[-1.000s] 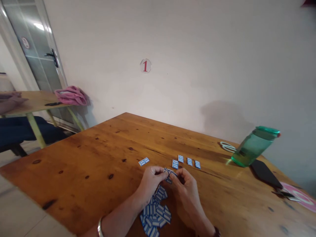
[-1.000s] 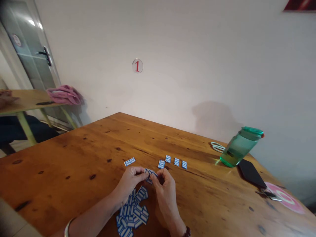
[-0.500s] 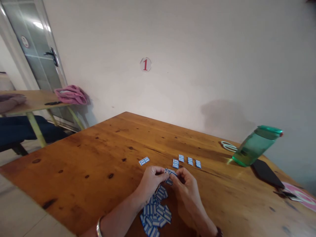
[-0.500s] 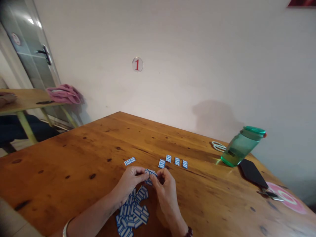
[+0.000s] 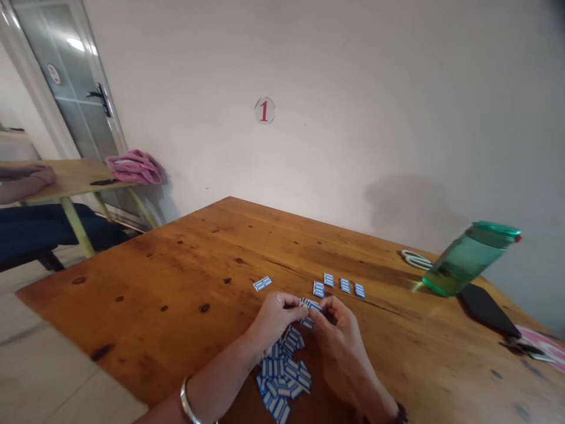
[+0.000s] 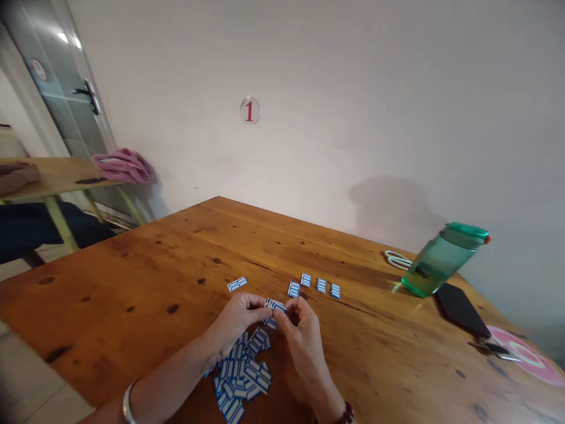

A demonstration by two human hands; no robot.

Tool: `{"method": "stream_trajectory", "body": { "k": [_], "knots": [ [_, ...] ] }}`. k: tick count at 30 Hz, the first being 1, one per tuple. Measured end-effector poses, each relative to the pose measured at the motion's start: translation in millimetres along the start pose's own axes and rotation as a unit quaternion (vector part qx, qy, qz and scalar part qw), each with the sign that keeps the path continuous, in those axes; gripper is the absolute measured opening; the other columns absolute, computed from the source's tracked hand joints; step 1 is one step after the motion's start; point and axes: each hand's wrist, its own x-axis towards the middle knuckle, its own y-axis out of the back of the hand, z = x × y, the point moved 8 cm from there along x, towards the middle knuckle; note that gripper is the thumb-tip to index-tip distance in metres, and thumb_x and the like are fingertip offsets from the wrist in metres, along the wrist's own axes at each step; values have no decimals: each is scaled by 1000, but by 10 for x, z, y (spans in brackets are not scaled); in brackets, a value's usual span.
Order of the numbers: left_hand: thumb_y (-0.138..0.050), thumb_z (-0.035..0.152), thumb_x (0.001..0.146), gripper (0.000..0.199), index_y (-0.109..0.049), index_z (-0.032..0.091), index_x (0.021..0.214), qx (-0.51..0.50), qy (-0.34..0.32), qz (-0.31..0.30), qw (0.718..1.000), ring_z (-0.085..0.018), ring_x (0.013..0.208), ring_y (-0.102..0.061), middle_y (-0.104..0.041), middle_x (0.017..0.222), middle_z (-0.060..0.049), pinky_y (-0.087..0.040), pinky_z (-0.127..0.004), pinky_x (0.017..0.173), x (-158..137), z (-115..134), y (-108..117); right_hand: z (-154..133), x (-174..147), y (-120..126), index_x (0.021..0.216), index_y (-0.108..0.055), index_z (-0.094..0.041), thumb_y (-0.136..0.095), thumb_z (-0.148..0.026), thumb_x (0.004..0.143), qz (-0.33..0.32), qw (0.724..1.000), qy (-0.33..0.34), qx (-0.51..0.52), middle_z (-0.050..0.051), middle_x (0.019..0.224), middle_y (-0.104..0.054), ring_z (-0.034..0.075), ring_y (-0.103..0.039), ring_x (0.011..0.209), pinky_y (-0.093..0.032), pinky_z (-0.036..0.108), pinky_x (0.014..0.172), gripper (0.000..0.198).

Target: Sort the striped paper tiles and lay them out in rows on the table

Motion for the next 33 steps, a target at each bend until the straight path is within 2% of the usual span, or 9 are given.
{"method": "stream_trajectory", "body": {
  "k": [3, 6, 10, 14, 19, 25, 33],
  "knots": [
    [-70, 32, 53, 20, -67, 12, 55, 2, -7, -4, 1000, -11, 52, -48, -60, 52, 0, -35, -23, 56, -7, 26, -3, 19, 0, -17, 64, -50, -18, -65, -38, 67, -9, 999, -11, 29, -5, 56, -47, 9, -40, 50, -33, 21, 46, 25],
    [-69, 29, 55, 17, -66, 12, 56, 5, -22, -7, 1000, -12, 54, -49, -60, 54, 0, -36, -23, 57, -2, 40, -8, 78, -21, -66, 68, -50, -19, -65, -39, 67, -28, 995, -50, 82, -4, 57, -50, 10, -43, 50, -35, 21, 47, 25],
    [-68, 24, 57, 12, -63, 13, 58, 2, -54, 28, 998, -12, 56, -48, -58, 55, 1, -37, -23, 59, 11, 59, 32, 58, -86, -164, 75, -55, -18, -63, -38, 71, -54, 984, -88, 143, 0, 67, -59, 14, -53, 59, -41, 24, 53, 22],
    [-67, 21, 55, 13, -56, 15, 58, -6, -80, 75, 994, -10, 54, -46, -52, 55, 4, -36, -21, 55, 1, 94, 87, -25, -172, -306, 84, -60, -18, -65, -34, 71, -88, 964, -117, 220, 4, 80, -64, 19, -59, 74, -46, 28, 63, 22],
    [-68, 23, 55, 18, -52, 15, 59, -18, -82, 63, 995, -9, 53, -43, -48, 54, 6, -35, -21, 54, -21, 133, 55, -35, -202, -345, 80, -62, -19, -67, -25, 71, -84, 935, -140, 313, 1, 76, -66, 16, -61, 69, -47, 28, 65, 12],
    [-70, 27, 57, 19, -56, 14, 61, -47, -58, 24, 997, -10, 58, -48, -55, 57, 3, -38, -22, 59, -47, 127, -13, -3, -135, -276, 74, -65, -18, -70, -24, 68, -74, 935, -118, 327, 2, 76, -67, 15, -60, 70, -48, 29, 69, 10],
    [-68, 33, 59, 22, -63, 12, 59, -48, -30, 30, 998, -10, 52, -47, -57, 54, 2, -35, -21, 53, -49, 104, 10, -26, -127, -275, 73, -66, -17, -70, -26, 68, -79, 937, -123, 318, 3, 75, -67, 15, -60, 69, -48, 27, 67, 11]
  ]
}}
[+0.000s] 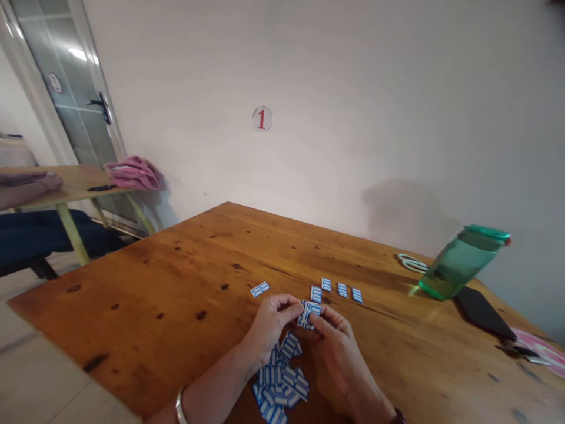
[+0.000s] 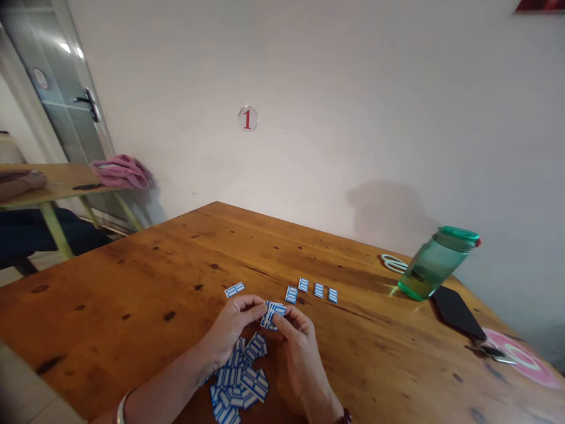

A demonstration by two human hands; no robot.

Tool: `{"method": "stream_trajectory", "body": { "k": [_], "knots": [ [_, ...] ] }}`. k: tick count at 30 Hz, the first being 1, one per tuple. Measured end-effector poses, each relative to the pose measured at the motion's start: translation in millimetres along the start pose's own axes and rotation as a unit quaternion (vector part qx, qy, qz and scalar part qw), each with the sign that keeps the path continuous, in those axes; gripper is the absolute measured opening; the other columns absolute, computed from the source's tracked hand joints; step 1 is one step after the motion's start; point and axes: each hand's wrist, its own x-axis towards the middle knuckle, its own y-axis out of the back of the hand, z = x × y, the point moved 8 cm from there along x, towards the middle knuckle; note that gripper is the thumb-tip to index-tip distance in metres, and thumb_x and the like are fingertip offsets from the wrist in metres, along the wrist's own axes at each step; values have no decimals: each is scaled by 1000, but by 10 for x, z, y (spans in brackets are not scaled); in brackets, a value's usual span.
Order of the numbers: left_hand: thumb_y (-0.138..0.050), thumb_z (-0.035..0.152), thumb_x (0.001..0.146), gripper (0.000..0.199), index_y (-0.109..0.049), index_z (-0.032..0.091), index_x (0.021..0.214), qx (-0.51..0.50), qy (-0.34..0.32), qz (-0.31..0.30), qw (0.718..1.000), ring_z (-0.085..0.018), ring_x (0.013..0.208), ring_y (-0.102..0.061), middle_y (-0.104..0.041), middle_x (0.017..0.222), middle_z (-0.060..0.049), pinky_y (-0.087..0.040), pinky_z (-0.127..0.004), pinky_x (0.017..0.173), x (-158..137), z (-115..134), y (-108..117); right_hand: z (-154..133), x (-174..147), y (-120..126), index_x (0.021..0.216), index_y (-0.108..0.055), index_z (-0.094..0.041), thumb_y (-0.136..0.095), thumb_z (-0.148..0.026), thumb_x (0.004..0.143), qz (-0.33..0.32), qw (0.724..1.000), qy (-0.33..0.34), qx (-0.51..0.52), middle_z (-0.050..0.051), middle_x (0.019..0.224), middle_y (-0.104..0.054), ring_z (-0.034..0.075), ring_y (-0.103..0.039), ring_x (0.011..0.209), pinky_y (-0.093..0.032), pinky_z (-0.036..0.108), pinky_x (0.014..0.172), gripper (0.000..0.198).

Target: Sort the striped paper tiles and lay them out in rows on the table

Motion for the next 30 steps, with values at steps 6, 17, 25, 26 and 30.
{"method": "stream_trajectory", "body": {
  "k": [6, 17, 25, 26, 30],
  "knots": [
    [-67, 34, 59, 22, -62, 12, 59, 7, 7, 0, 1000, -10, 51, -47, -56, 53, 1, -35, -21, 52, 2, -16, 9, 4, -2, -8, 74, -66, -17, -68, -24, 70, -15, 1000, -6, 6, 3, 77, -68, 15, -61, 71, -48, 30, 71, 8],
    [-62, 29, 60, 15, -58, 15, 60, 122, -52, -10, 991, -10, 46, -43, -49, 48, 5, -33, -22, 47, 73, -21, 21, 11, 32, 151, 72, -62, -16, -71, -38, 62, 57, 991, 11, -119, 2, 65, -63, 16, -58, 58, -45, 26, 52, 25],
    [-59, 28, 64, 13, -57, 15, 62, 169, -101, -2, 980, -12, 54, -48, -53, 55, 3, -38, -23, 54, 47, 38, 11, -15, 63, 157, 68, -61, -15, -73, -42, 58, 55, 987, 25, -148, -2, 57, -58, 10, -48, 47, -35, 21, 44, 31],
    [-58, 27, 65, 12, -58, 15, 65, 199, -114, 2, 973, -13, 57, -50, -56, 58, 1, -39, -24, 56, 36, 71, 6, -45, 66, 163, 66, -60, -15, -73, -42, 57, 62, 985, 31, -158, -3, 54, -56, 9, -45, 46, -33, 20, 43, 31],
    [-49, 20, 73, 18, -64, 16, 83, 350, -167, 27, 922, -17, 77, -58, -66, 82, -5, -44, -27, 71, -53, 244, -59, -264, 47, 214, 60, -59, -16, -73, -44, 54, 101, 968, 79, -218, -4, 51, -52, 8, -40, 45, -31, 20, 42, 32]
  ]
}}
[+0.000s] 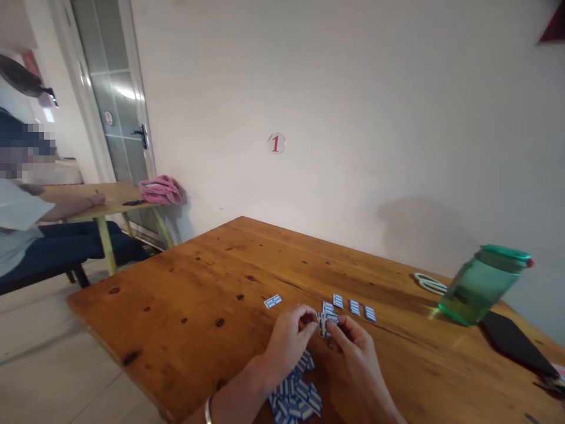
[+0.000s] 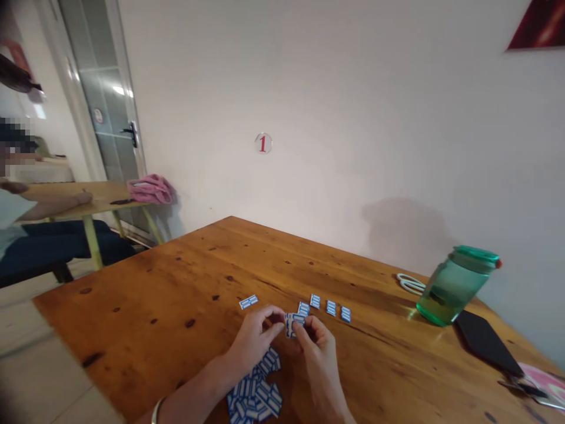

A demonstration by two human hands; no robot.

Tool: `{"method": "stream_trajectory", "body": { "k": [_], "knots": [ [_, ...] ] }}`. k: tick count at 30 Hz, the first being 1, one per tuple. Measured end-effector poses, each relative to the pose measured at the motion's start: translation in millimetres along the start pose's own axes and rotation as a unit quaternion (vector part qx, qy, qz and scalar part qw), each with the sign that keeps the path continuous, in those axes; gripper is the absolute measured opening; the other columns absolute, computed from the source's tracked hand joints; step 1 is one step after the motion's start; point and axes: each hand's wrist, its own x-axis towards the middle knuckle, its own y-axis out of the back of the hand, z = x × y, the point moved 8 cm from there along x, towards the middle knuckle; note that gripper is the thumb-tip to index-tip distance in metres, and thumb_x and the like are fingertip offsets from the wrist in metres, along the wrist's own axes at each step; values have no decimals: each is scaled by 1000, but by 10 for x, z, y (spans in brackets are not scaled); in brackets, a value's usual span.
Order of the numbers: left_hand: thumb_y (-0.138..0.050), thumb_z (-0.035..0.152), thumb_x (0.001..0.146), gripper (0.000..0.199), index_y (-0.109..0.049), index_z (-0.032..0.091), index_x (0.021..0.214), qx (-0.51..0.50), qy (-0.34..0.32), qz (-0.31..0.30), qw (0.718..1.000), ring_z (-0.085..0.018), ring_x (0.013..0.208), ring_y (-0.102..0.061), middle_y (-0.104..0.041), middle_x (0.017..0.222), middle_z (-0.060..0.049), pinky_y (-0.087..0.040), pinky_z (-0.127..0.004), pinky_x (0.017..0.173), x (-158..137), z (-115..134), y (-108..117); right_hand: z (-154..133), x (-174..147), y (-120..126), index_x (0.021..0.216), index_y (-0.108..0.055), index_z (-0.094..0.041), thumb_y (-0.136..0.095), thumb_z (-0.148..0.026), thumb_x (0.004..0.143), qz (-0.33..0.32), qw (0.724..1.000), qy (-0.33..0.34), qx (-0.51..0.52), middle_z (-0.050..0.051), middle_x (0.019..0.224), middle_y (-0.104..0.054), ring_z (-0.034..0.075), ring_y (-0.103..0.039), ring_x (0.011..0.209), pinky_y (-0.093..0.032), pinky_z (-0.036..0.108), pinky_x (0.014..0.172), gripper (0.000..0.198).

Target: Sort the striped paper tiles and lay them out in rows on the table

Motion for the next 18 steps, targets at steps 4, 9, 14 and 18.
{"method": "stream_trajectory", "body": {
  "k": [4, 9, 14, 18],
  "knots": [
    [-44, 17, 77, 34, -60, 13, 106, 163, -57, -111, 979, -24, 111, -50, -60, 114, -13, -33, -36, 97, -183, 203, -195, -165, 22, 198, 56, -56, -18, -69, -47, 54, 58, 996, 47, -41, -4, 48, -48, 9, -38, 44, -31, 22, 41, 32],
    [-50, 42, 78, 63, -36, 13, 132, 253, -130, -291, 913, -27, 132, -20, -31, 140, -16, -4, -49, 107, -769, 224, -463, -264, 28, 218, 53, -53, -18, -63, -41, 61, 34, 981, 93, -166, -5, 46, -45, 10, -37, 45, -29, 23, 44, 26],
    [-42, 56, 78, 74, -22, 16, 137, 274, -80, -307, 908, -28, 133, -12, -20, 143, -14, 4, -54, 105, -983, 136, -257, -246, -83, 79, 59, -56, -18, -54, -35, 71, -64, 923, 114, -361, -2, 54, -54, 13, -44, 52, -31, 24, 51, 21],
    [-39, 49, 82, 65, -27, 15, 136, 285, -29, -252, 924, -27, 134, -8, -23, 143, -12, 4, -56, 104, -835, 195, -62, -205, -168, 74, 63, -58, -19, -50, -31, 76, -90, 867, 140, -470, 1, 63, -59, 15, -50, 57, -32, 24, 54, 20]
  ]
}}
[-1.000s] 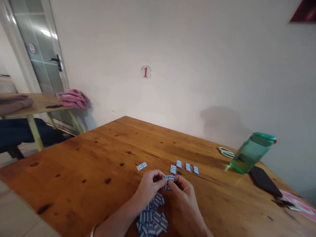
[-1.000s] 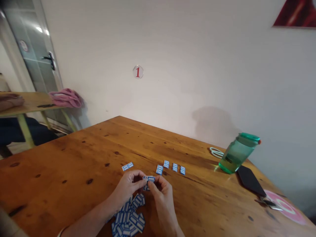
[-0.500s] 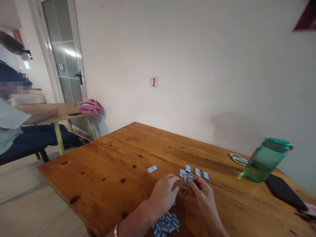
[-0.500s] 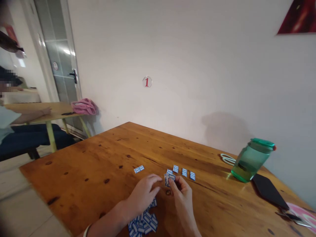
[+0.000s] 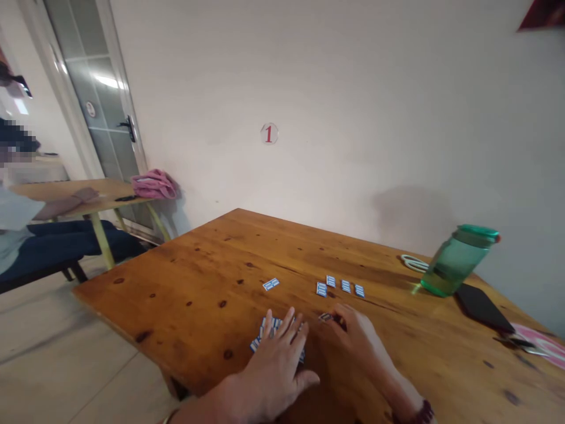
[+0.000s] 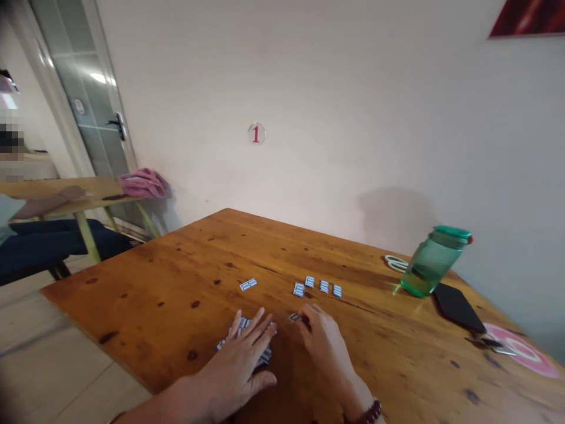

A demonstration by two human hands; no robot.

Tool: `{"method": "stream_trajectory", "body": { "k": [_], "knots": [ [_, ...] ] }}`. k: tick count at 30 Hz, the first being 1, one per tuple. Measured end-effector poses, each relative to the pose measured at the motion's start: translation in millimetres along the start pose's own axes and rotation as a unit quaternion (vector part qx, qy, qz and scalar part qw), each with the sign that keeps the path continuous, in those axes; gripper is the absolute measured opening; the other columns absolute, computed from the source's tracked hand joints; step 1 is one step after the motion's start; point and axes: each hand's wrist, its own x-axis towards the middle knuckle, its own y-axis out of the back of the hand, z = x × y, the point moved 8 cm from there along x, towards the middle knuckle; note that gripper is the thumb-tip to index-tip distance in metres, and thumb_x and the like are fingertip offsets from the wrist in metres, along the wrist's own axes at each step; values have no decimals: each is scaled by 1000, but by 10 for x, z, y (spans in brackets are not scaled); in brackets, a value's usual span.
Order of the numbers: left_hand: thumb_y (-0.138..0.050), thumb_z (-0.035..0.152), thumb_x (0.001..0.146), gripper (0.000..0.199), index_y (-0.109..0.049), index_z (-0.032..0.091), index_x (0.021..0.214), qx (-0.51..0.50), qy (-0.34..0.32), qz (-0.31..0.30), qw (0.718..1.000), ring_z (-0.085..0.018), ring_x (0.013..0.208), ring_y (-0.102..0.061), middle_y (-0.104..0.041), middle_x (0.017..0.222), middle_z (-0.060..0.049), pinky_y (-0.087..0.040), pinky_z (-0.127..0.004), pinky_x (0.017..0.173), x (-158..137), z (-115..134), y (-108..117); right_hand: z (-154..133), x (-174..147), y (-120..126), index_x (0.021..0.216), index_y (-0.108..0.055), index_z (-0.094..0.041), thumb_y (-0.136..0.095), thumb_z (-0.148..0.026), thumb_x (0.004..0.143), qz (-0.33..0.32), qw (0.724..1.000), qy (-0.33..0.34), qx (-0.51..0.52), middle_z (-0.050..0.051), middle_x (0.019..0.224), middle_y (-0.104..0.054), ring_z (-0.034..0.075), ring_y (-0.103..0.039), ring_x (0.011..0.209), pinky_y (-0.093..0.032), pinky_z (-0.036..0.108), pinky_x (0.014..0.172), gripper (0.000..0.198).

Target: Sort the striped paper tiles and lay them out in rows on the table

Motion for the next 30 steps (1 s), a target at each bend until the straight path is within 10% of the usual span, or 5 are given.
{"method": "stream_trajectory", "body": {
  "k": [30],
  "knots": [
    [-38, 10, 66, 75, -12, -2, 136, -1, 117, -8, 993, -24, 133, -5, -8, 143, -15, -5, -48, 108, 494, 64, -463, 118, -58, -188, 75, -59, -20, -45, -12, 79, -62, 998, 6, -24, 3, 80, -62, 15, -56, 73, -37, 22, 67, 16]
  ]
}}
